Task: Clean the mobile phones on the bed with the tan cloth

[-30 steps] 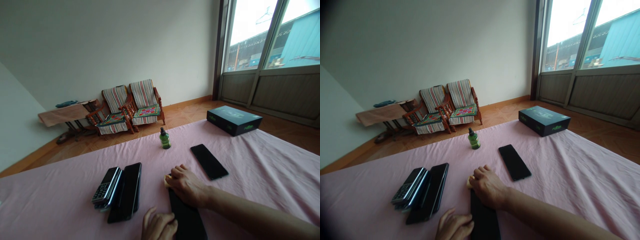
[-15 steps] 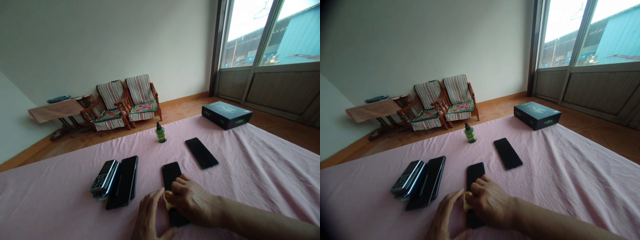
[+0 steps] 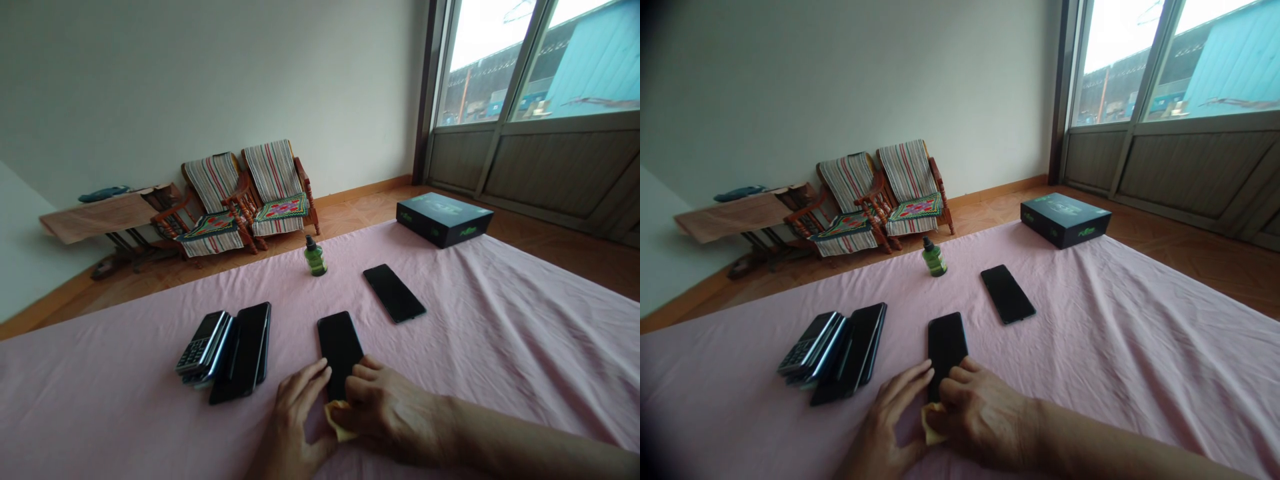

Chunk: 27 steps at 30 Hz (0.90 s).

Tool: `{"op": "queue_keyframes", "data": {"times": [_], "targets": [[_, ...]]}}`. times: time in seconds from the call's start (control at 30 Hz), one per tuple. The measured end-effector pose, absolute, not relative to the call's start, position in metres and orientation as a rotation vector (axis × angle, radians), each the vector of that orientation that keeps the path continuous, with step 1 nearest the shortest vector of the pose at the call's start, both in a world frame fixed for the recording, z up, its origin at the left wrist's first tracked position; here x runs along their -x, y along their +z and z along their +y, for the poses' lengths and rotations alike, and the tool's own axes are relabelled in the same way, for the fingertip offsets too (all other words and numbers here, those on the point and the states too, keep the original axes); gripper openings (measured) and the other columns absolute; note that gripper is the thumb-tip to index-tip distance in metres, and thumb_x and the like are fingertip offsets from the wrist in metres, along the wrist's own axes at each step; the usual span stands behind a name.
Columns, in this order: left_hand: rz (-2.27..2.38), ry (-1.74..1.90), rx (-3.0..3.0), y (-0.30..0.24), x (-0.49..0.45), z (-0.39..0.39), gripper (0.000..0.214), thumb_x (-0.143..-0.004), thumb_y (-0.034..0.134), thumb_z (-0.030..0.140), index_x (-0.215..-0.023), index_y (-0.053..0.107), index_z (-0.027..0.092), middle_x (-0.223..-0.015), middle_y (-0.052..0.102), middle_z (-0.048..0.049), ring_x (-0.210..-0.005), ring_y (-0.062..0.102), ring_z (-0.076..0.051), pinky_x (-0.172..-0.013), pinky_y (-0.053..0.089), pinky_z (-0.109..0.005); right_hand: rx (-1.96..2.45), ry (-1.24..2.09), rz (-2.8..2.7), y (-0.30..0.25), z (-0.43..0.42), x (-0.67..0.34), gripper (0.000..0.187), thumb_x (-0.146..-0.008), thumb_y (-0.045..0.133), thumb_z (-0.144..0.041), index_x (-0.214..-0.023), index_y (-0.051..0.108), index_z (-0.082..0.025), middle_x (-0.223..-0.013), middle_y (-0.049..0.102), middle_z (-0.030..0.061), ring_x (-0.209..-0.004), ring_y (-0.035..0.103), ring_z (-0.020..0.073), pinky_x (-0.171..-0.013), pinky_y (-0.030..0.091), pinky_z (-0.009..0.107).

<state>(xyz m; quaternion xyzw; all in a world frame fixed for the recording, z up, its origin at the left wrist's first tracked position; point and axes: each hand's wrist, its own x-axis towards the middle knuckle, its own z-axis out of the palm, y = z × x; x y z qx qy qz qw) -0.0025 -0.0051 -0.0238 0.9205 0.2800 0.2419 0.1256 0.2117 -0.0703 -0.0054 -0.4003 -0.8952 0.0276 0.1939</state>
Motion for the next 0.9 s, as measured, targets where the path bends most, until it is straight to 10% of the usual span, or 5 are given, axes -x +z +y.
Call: {"op": "queue_keyframes", "data": {"times": [0.9], "targets": [[0.492,0.883,-2.906,-0.02,0.0,0.0,0.036,-0.082,0.069,0.038,-0.112,0.062,0.018,-0.105,0.069,-0.0111,-0.096,0.066,-0.026,-0.082,0.057,-0.038,1.558,0.059,-2.25,-0.008,-0.025,-0.244,0.025,-0.091,0.049,-0.013,-0.112,0.061,-0.019,-0.085,0.057,0.0034,-0.078,0.049,0.0162,-0.075,0.031,0.031]]}}
